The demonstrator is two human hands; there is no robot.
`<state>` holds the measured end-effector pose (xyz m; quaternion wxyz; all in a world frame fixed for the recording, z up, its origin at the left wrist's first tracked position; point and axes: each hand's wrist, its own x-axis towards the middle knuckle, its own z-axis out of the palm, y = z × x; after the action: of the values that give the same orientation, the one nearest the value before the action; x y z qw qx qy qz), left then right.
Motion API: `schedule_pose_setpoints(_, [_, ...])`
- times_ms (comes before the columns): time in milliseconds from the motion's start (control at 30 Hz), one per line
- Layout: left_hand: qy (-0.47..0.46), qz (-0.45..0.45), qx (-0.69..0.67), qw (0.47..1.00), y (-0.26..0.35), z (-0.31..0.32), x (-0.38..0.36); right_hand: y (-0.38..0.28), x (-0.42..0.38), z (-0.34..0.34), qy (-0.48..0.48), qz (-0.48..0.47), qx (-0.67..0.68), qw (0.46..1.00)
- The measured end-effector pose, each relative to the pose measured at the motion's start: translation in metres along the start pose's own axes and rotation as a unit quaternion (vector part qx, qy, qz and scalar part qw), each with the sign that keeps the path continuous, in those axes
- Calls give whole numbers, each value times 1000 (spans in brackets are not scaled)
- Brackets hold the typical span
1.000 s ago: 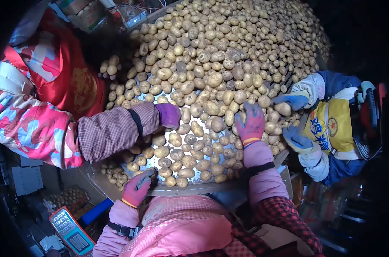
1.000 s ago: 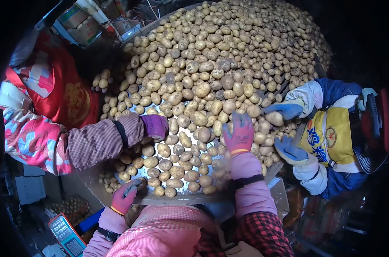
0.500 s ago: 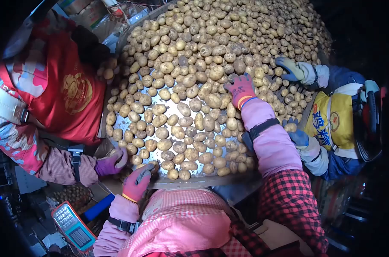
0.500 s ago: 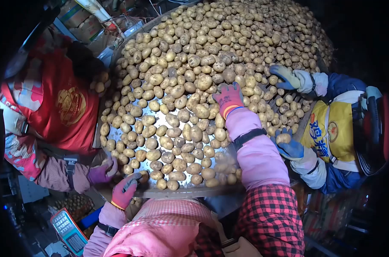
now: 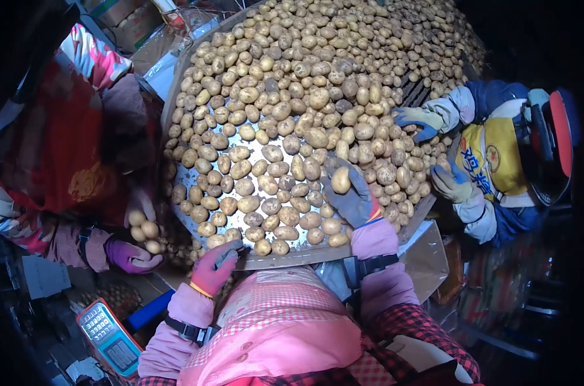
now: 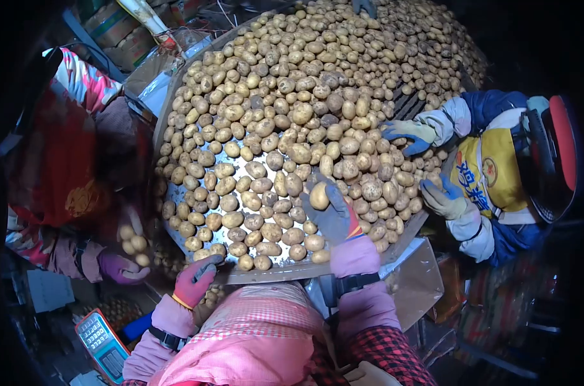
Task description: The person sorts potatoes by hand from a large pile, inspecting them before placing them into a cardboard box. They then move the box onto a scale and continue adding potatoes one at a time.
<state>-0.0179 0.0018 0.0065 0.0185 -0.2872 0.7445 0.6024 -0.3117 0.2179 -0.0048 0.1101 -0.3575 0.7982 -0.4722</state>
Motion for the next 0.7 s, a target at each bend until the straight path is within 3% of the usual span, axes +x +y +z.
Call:
schedule_pose_setpoints(33, [-8, 28, 3, 1000, -1, 4, -1, 19, -12, 7, 18, 66, 245, 967])
schedule_pose_setpoints(67, [-12, 30, 6, 999, 0, 6, -4, 30, -19, 10, 36, 123, 473, 871])
schedule_pose_setpoints(100, [-25, 38, 22, 999, 2, 7, -5, 43, -17, 5, 52, 291, 540, 788])
schedule_pose_setpoints(133, [-38, 45, 34, 998, 2, 9, -6, 44, -13, 4, 56, 287, 539, 790])
schedule_pose_setpoints(200, [-55, 5, 27, 998, -11, 12, -8, 44, -2, 3, -8, 350, 339, 873])
schedule_pose_setpoints(233, [-41, 40, 22, 998, -20, 15, -12, 36, 8, 5, -15, 350, 334, 875])
schedule_pose_setpoints(267, [-23, 72, 19, 997, -28, 17, -19, 22, 22, 13, -44, 344, 141, 927])
schedule_pose_setpoints(300, [-11, 72, 5, 997, -23, 17, -26, 9, 36, 24, -74, 319, -54, 943])
schedule_pose_setpoints(333, [-2, 64, 5, 998, -25, 16, -33, 3, 47, 35, -99, 279, -243, 924])
schedule_pose_setpoints(400, [16, 50, 14, 999, -27, 12, -43, 19, 65, 62, -127, 296, -306, 896])
schedule_pose_setpoints(433, [10, -33, -5, 999, -22, 9, -52, 20, 74, 63, -149, 286, -327, 888])
schedule_pose_setpoints(467, [15, -34, -2, 999, -23, 7, -57, 19, 80, 59, -169, 284, -320, 888])
schedule_pose_setpoints(533, [41, -44, -17, 998, -25, 7, -64, 40, 66, 52, -110, 183, -13, 977])
schedule_pose_setpoints(567, [48, -41, -21, 998, -28, 7, -66, 34, 44, 34, -171, 348, 342, 856])
schedule_pose_setpoints(600, [61, -13, -3, 998, -33, 7, -68, 10, 17, 24, -132, 238, 400, 875])
schedule_pose_setpoints(633, [73, 14, 17, 997, -38, 6, -69, -1, -10, 19, -94, 229, 518, 819])
schedule_pose_setpoints(667, [74, 17, 16, 997, -45, 5, -68, -11, -34, 13, -32, 262, 493, 829])
schedule_pose_setpoints(700, [58, 32, 1, 998, -50, 5, -64, 5, -51, 13, -77, 213, 610, 760])
